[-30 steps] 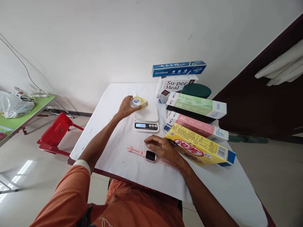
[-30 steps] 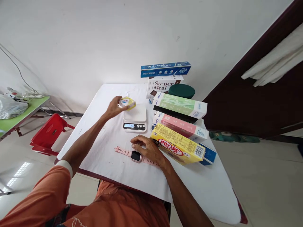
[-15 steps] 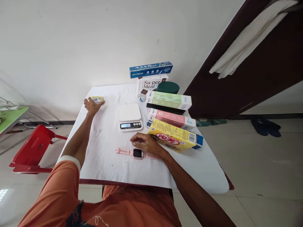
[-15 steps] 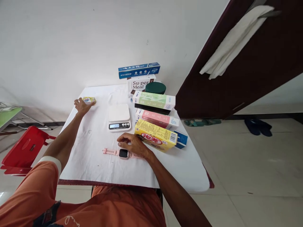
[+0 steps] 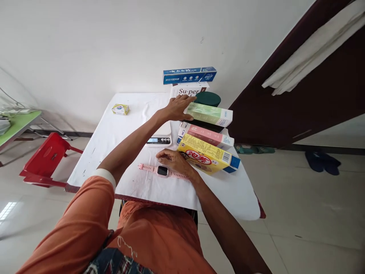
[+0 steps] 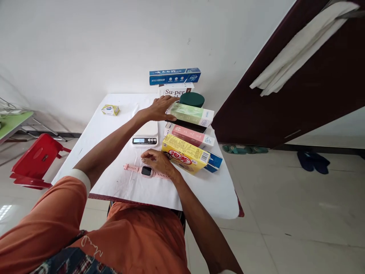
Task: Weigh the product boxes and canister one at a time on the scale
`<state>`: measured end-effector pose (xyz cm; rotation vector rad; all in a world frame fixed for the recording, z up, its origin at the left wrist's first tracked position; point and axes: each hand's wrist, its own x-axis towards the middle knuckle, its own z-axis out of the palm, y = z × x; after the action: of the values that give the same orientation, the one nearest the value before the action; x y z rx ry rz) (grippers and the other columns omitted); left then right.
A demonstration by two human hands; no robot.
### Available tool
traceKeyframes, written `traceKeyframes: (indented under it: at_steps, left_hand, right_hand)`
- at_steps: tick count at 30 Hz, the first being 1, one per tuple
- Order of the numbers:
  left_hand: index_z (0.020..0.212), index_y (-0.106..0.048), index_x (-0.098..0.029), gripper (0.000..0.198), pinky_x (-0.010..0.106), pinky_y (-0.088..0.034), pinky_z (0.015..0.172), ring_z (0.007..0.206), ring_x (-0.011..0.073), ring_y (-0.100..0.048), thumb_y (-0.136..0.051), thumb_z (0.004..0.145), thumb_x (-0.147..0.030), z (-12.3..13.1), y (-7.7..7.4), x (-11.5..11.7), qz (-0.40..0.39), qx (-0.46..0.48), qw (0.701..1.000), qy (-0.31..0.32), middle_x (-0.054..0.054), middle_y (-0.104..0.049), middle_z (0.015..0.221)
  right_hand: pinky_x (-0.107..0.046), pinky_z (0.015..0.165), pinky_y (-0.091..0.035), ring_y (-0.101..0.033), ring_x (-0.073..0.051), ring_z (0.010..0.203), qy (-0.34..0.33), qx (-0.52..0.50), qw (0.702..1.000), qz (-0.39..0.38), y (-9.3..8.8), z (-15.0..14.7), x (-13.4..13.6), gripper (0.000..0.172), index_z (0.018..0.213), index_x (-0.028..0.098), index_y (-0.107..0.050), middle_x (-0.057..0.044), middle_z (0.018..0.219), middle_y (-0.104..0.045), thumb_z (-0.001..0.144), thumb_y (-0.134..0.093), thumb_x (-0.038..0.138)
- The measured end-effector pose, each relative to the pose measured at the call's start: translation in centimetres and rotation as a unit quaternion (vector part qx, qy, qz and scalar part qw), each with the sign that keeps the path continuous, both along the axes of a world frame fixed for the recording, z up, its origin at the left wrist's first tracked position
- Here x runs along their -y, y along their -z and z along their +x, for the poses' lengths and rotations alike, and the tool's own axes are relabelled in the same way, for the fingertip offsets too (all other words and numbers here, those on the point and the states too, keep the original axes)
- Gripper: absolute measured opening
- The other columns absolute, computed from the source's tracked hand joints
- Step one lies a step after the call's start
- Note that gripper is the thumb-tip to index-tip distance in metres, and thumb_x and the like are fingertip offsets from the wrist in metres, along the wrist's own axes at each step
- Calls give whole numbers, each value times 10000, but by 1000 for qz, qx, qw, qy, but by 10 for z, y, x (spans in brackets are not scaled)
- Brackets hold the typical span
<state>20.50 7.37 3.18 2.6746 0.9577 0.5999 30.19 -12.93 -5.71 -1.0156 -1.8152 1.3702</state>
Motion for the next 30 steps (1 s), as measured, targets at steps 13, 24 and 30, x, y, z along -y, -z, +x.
traceKeyframes:
  at_steps: [13, 24, 30]
  left_hand:
    - [1336, -603, -229, 599, 442, -478, 1092, 1235, 318, -577, -812, 804, -409, -44, -23, 10, -63, 50, 997, -16, 101, -587, 1318]
    - [1315, -589, -231, 510, 386, -493, 962, 1101, 267, -567, -727, 872, -443, -198, 9, 87, -51, 107, 968, -222, 77, -590, 1210]
    - [1258, -603, -199, 488, 406, -493, 956, 1042, 255, -569, -738, 844, -419, -180, 39, 77, -88, 98, 971, -200, 76, -571, 1144]
  right_hand:
    - [-366, 897, -531, -701, -217, 970, -5, -8, 1000, 8, 2, 0, -1, 205, 986, 196, -739, -63, 1035, -765, 886, -701, 371]
    - [-356, 876, -531, -701, -218, 935, -4, 3, 1000, 21, -2, -1, -3, 228, 959, 187, -751, -63, 1008, -774, 873, -700, 392]
    - [-348, 866, -537, -703, -219, 936, -9, -2, 1000, 25, -4, 0, -2, 243, 967, 179, -747, -72, 1002, -772, 882, -688, 399]
